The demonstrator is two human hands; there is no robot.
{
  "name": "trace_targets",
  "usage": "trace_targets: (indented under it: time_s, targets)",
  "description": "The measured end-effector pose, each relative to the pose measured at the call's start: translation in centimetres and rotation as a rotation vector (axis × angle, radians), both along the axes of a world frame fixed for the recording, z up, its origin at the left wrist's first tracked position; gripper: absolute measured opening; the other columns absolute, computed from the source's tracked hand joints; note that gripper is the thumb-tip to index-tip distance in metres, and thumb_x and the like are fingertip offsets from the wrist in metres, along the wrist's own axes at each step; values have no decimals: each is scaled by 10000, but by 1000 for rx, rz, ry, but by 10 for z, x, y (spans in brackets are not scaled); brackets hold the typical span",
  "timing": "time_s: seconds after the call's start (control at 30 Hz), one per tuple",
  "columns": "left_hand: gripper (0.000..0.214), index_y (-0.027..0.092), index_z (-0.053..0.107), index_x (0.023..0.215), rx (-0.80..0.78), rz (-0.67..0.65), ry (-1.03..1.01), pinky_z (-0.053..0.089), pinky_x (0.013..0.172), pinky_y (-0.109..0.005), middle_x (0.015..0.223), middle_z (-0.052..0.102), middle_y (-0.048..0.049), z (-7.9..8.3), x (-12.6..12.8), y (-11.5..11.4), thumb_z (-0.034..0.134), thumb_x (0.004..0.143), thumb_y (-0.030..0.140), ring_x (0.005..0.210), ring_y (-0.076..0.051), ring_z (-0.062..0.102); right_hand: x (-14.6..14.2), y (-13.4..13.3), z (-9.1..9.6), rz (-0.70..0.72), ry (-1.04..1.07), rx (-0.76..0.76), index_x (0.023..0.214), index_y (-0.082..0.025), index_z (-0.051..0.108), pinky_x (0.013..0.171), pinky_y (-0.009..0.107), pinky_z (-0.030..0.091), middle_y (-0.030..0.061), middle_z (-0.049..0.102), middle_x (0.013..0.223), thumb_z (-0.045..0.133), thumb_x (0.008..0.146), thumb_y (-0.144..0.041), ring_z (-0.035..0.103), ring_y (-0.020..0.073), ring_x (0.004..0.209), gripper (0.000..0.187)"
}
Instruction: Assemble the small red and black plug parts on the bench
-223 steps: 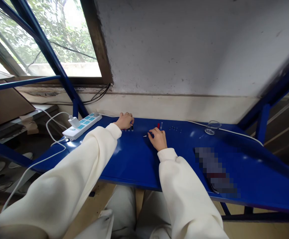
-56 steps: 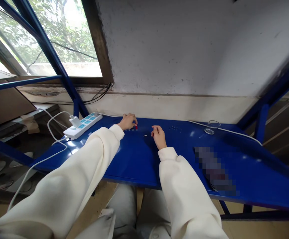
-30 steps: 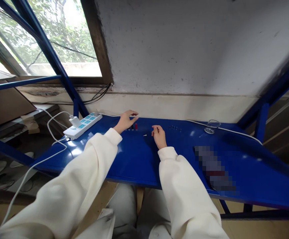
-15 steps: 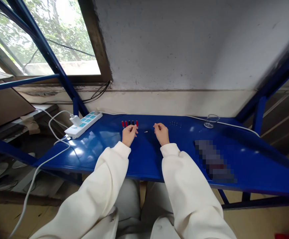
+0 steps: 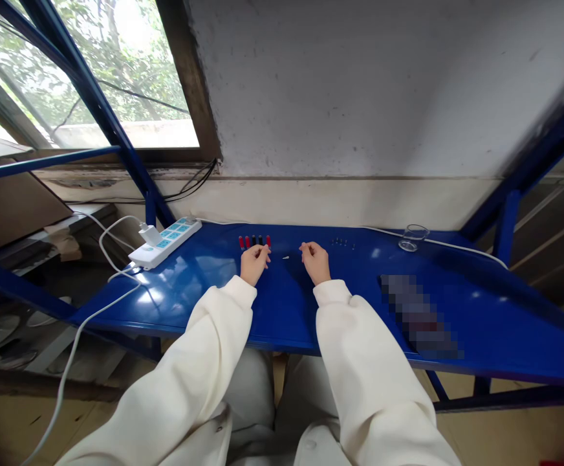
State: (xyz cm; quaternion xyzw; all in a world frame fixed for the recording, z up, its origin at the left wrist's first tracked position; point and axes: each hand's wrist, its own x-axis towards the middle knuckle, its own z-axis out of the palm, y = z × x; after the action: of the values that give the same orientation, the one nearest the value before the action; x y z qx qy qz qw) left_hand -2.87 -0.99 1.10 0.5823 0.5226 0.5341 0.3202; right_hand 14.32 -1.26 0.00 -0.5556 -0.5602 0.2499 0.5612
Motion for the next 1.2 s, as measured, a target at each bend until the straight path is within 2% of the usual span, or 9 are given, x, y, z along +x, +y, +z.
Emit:
trace_targets:
  time_s: [0.23,0.37,0.43,0.57,0.77,1.03,1.2]
  targets:
    - [304,145,587,638,18,15,-51,383,419,-187,499,540,4,-5,-2,3,481,758,404,384,-69,469,0,-1,0,6,-9,-5,680,-178,567,554,269,373,-20,473,478,443,762,-497,456,126,495,352]
    - [305,140,581,645,-4,33,-171,368,405,-191,490,522,13,-7,-4,8,481,755,407,348,-58,443,-2,-1,0,58,-87,-10,762,-172,593,612,284,403,15,570,601,460,758,-457,516,144,589,314]
    - [293,138,571,652,-26,50,-268,351,391,-188,484,508,21,-8,-5,10,486,751,400,341,-53,432,-6,4,-1,96,-185,-8,823,-171,611,674,300,415,47,621,741,489,744,-413,542,159,689,282]
    - [256,133,546,646,-73,114,-439,318,369,-178,464,474,39,-7,-6,13,500,738,367,329,-43,407,-22,20,-2,128,-490,-45,894,-202,630,773,344,384,62,627,930,517,740,-339,530,191,869,236]
    - [233,131,523,627,-77,155,-550,300,360,-169,439,444,52,-2,-7,10,499,731,339,329,-35,387,-54,47,3,95,-743,-213,907,-211,629,782,397,338,76,602,1002,558,724,-362,483,248,984,247]
    - [263,127,520,636,-96,163,-595,281,346,-165,437,427,52,1,-5,8,502,724,374,332,-33,380,-71,67,-2,39,-786,-270,858,-209,634,747,385,328,80,600,979,600,668,-411,477,263,966,279]
    - [282,132,515,637,-85,143,-564,285,349,-168,451,430,48,3,-5,6,493,749,390,335,-31,381,-71,67,1,30,-713,-266,777,-212,621,743,368,305,49,635,882,553,710,-353,517,240,917,171]
